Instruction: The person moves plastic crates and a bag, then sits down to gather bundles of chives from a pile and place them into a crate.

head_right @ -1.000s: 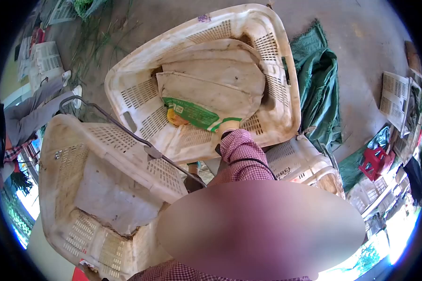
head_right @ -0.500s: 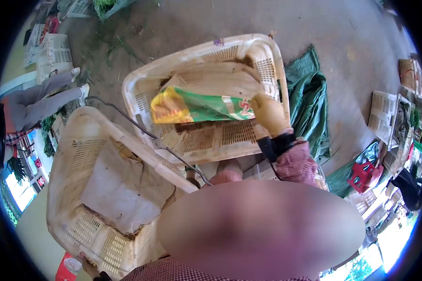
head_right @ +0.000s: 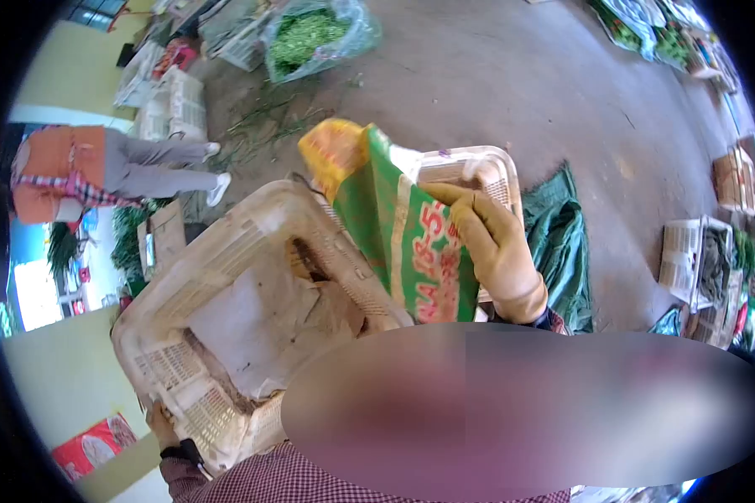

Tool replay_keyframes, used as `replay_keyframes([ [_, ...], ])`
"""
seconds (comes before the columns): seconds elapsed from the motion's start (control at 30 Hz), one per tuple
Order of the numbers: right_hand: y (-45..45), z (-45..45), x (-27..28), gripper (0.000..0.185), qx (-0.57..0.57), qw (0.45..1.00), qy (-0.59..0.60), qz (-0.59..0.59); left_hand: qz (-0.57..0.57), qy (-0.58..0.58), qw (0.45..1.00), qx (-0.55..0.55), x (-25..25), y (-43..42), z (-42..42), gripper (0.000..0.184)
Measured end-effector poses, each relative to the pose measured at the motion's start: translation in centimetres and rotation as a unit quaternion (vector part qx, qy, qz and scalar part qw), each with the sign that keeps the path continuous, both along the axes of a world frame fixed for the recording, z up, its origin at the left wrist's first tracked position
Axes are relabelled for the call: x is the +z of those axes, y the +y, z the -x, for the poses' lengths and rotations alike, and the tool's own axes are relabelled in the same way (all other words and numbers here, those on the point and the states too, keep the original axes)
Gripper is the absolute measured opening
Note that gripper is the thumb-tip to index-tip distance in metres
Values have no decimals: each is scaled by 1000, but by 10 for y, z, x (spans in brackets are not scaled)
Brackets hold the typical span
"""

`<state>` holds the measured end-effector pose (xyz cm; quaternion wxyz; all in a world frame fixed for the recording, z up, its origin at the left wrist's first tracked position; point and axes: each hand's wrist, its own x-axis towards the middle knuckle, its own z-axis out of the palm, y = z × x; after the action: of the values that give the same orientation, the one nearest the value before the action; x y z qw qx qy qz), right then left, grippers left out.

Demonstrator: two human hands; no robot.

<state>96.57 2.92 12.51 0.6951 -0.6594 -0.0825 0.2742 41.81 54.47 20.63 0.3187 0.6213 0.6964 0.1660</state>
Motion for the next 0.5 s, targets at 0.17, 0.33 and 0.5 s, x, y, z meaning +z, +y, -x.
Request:
replay_keyframes([
  [0.17,76,73,37,40,213,955,37,-204,-25,-7,1000,15,-2,8,-1,30],
  [0.33,197,190,26,27,380,893,-10,-242,-31,14,999,-5,2,1,-5,37],
  [0.5,313,337,-22,26,567,764,-11,-307,-17,-50,998,-41,16,-22,-32,37],
])
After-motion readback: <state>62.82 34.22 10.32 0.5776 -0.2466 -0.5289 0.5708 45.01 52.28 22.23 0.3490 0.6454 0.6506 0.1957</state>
